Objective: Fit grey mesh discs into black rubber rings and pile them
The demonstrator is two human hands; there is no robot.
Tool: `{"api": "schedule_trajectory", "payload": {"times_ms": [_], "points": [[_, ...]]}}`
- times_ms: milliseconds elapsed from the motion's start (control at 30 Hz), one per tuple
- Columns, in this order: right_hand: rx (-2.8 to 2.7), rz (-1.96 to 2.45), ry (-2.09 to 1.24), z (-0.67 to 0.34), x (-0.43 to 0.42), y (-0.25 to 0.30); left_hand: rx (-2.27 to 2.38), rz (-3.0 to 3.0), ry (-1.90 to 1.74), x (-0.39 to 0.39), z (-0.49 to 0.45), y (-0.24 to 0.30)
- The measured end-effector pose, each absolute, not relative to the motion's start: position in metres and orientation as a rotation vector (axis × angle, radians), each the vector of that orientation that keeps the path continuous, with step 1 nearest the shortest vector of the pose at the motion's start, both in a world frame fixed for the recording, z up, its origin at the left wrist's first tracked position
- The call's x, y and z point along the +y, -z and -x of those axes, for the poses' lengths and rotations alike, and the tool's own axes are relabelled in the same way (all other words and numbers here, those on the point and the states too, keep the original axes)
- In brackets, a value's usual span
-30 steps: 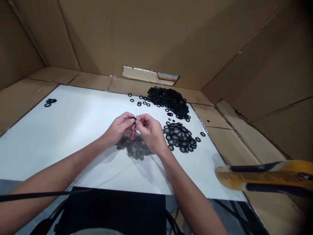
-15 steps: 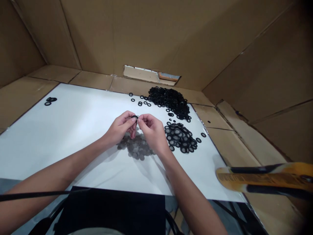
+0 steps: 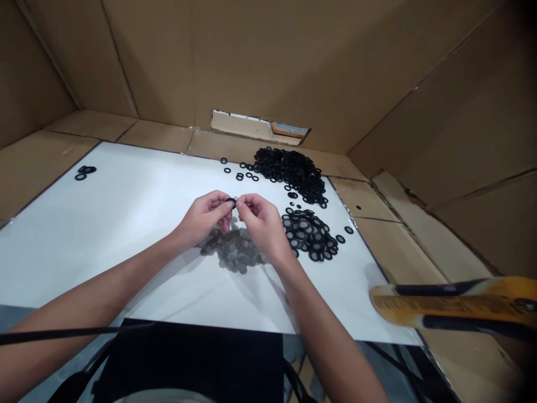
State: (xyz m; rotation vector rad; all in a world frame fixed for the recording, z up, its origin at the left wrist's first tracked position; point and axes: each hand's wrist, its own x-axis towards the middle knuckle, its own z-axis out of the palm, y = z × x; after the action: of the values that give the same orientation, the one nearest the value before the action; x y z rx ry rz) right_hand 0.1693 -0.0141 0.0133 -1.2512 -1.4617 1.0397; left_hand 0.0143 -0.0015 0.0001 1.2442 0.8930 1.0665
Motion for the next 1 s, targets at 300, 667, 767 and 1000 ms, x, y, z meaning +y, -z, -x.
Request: {"api": "schedule_trajectory", "payload": {"times_ms": [300,667,767,1000], "points": [[-1.504,1.240,-1.002,-0.171,-0.013,-0.011,0.877,-1.238,-1.070,-0.001,-0.016,0.002],[-1.430,1.346,-0.964,-0.165,-0.015,-0.009,0.943,-1.250,-1.024,-0.003,-0.016,-0.001],[-1.374,1.322,-1.003,-0.167,-0.016,-0.013,1.041,-1.281,-1.022,-0.003,-0.014,-0.001],[-1.372,1.289,-1.080,-0.169,-0.017,-0.019,1.092,-1.273,-1.024,-0.003,-0.013,-0.004]]}}
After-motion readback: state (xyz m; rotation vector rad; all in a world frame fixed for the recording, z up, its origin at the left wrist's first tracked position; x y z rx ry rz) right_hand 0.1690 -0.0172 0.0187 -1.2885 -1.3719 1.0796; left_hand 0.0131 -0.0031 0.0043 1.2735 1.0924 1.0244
